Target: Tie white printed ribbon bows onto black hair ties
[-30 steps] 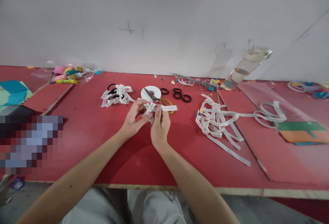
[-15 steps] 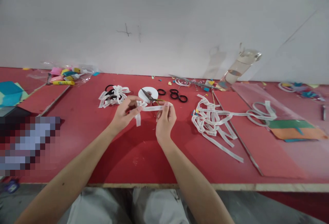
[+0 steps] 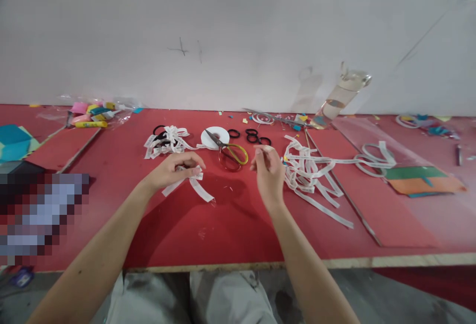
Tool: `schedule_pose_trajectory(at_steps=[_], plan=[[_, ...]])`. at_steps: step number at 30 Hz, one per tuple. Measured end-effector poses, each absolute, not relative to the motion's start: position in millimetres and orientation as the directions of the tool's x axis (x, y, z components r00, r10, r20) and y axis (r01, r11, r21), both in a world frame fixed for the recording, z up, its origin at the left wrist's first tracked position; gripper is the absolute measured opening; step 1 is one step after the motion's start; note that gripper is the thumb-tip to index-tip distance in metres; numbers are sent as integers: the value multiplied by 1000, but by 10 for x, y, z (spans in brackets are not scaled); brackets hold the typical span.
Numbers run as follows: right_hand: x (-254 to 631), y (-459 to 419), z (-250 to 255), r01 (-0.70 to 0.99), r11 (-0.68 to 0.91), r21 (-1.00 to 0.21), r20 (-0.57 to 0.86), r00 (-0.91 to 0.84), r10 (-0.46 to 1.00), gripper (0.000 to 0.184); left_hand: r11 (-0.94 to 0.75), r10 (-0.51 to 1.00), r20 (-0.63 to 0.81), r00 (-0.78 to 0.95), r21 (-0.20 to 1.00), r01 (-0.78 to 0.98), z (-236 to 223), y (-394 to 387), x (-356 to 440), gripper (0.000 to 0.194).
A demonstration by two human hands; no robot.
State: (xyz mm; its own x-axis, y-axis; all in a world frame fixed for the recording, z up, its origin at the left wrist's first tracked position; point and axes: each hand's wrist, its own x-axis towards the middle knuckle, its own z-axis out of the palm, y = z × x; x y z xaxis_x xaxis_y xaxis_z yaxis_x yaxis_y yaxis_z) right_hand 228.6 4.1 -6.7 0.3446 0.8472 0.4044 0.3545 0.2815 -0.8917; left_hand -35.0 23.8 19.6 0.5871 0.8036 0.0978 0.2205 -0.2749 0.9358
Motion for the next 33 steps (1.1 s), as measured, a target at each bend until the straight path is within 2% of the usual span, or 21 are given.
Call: schedule_pose_trajectory(at_steps=[1,3,5,7,9,11,14,18,19,22,25,27,29,31,33], plan=[[2408,1,-83,484,257,-837,436,306,846,23,-260,798,76,598,939,227,208,222,-357,22],[2658,-87,-137,744,174,-645,503,242,830,23,-241,783,46,620,942,234,226,193,-346,23],[2884,-176,-221,930,77,-360,536,138,833,25,-233,771,28,637,942,241,232,173,-319,23],[3053,-248,-315,988,9,-156,501,71,863,30,-240,765,23,643,937,252,224,168,-298,23],[3148,-295,-380,996,23,-90,453,20,891,25,-261,776,36,630,927,268,207,179,-297,24],[3161,-324,-373,990,89,-110,463,-29,886,21,-288,799,60,599,912,293,188,207,-322,26],[3043,-375,-205,946,245,-213,578,-80,812,19,-343,859,105,501,846,409,167,276,-397,27],[2777,-451,106,742,396,-541,622,35,782,12,-386,917,185,355,637,667,135,395,-542,24],[2723,-453,161,684,435,-585,631,48,774,10,-360,933,207,296,585,727,119,424,-584,23],[2624,-402,258,637,460,-619,651,87,754,9,-197,943,328,60,405,893,58,492,-703,21],[2573,-314,305,579,450,-680,625,137,768,8,-112,869,493,-36,268,957,26,509,-729,25],[2510,-278,332,507,450,-736,596,169,785,10,-181,833,553,-17,302,936,46,469,-636,29],[2400,-271,350,435,459,-775,570,167,805,10,-388,836,537,110,437,812,86,376,-446,26],[2254,-288,350,398,462,-792,545,122,830,10,-504,864,393,315,682,530,116,245,-200,27],[2108,-318,329,380,443,-812,497,52,866,10,-426,831,254,494,863,272,110,114,31,29]])
